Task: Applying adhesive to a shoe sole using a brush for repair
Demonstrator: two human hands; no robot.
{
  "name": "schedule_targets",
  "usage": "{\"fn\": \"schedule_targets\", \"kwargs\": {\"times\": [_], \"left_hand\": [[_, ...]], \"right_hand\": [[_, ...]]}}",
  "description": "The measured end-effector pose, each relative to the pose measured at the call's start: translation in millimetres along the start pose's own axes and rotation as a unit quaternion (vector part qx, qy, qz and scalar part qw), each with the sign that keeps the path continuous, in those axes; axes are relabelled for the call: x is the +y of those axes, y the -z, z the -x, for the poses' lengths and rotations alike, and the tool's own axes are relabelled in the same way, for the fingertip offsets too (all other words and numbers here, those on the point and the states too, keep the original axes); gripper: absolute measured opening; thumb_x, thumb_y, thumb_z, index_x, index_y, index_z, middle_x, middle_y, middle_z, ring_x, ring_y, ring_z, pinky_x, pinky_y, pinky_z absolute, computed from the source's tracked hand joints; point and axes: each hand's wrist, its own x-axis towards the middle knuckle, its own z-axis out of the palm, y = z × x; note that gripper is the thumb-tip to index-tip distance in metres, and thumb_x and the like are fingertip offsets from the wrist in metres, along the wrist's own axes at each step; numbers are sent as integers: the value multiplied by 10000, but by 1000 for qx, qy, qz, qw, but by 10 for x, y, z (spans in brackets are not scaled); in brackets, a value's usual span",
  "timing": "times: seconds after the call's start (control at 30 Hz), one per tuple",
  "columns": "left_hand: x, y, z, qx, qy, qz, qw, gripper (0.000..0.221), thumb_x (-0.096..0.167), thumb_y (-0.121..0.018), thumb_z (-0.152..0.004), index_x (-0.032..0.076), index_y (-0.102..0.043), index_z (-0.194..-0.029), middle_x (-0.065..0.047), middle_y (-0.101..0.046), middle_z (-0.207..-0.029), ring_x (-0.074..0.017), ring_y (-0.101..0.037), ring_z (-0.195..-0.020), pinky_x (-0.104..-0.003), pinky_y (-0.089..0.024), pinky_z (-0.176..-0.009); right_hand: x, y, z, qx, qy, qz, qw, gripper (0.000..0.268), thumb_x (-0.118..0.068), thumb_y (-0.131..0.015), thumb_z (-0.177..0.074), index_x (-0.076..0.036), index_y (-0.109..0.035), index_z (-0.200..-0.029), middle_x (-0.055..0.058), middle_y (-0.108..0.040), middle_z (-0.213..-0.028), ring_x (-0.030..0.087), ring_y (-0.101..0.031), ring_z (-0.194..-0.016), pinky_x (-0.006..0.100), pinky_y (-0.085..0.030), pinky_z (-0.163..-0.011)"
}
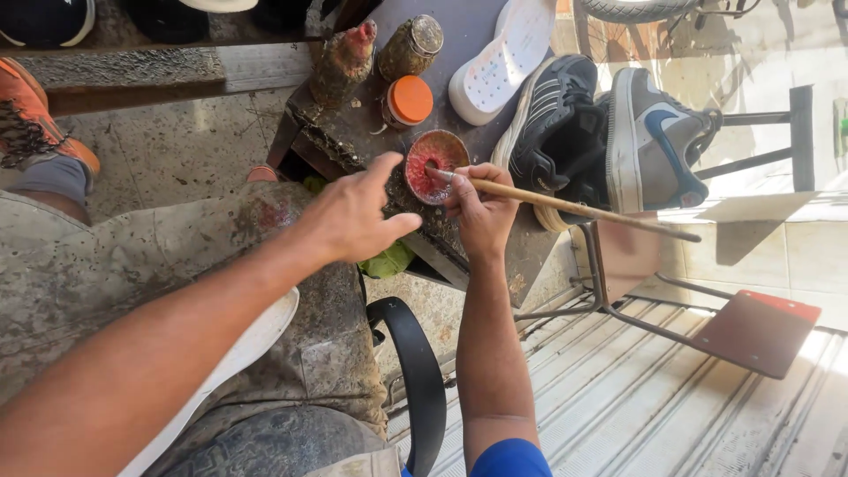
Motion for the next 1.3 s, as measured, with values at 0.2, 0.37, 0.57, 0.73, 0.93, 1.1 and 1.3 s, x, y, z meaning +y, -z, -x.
{"fn": "schedule_targets", "kwargs": {"times": [0.2,0.37,0.57,0.73,0.93,1.1,1.3], "left_hand": [[-48,-539,-537,163,-51,-4,985,782,191,-738,-821,18,-398,-1504,-342,-641,-1054,-539,-689,-981,-616,-583,-789],[-309,-705,-699,197,-20,-22,980,535,181,-594,-809,140,-615,-1342,-217,-657,-983,-448,-715,-935,-558,-599,-773],[-235,-637,-715,157,-18,2,987,595,193,-567,-840,23,-581,-1410,-311,-658,-1041,-460,-700,-1016,-536,-592,-845],[-166,-477,-707,97,-5,60,993,639,220,-509,-878,68,-496,-1498,-348,-676,-1131,-492,-690,-1056,-583,-572,-880],[112,-234,-458,34,-10,64,997,837,200,-608,-799,123,-346,-1590,-357,-695,-1079,-488,-708,-984,-614,-560,-903],[19,-317,-553,25,-23,5,999,962,217,-793,-752,191,-328,-1594,-325,-715,-1098,-505,-696,-1052,-605,-556,-900],[-89,-463,-536,60,-49,4,997,909,214,-795,-766,191,-371,-1570,-289,-743,-963,-483,-716,-997,-604,-578,-851]], "right_hand": [[0,103,51,-14,-17,-2,1000,202,7,-718,-961,38,-557,-1079,232,-718,-1075,203,-735,-626,280,-651,-499],[-164,102,15,27,48,-29,998,142,68,-676,-960,46,-553,-1029,254,-689,-1067,236,-767,-714,294,-681,-585],[96,96,-95,-8,83,-7,996,175,67,-737,-924,24,-576,-977,243,-698,-1043,208,-742,-728,280,-645,-600],[21,152,-134,-78,104,-3,992,184,76,-776,-883,33,-605,-933,251,-692,-1007,245,-705,-882,314,-600,-686],[-11,242,-205,-127,48,-61,989,176,126,-736,-865,57,-579,-904,265,-659,-942,214,-684,-698,314,-618,-567],[8,165,-192,-66,71,-55,994,186,93,-727,-857,34,-551,-870,238,-653,-866,191,-648,-558,300,-579,-469],[75,141,-187,14,101,95,990,133,61,-732,-903,52,-599,-894,194,-646,-707,183,-628,-465,277,-491,-389]]}}
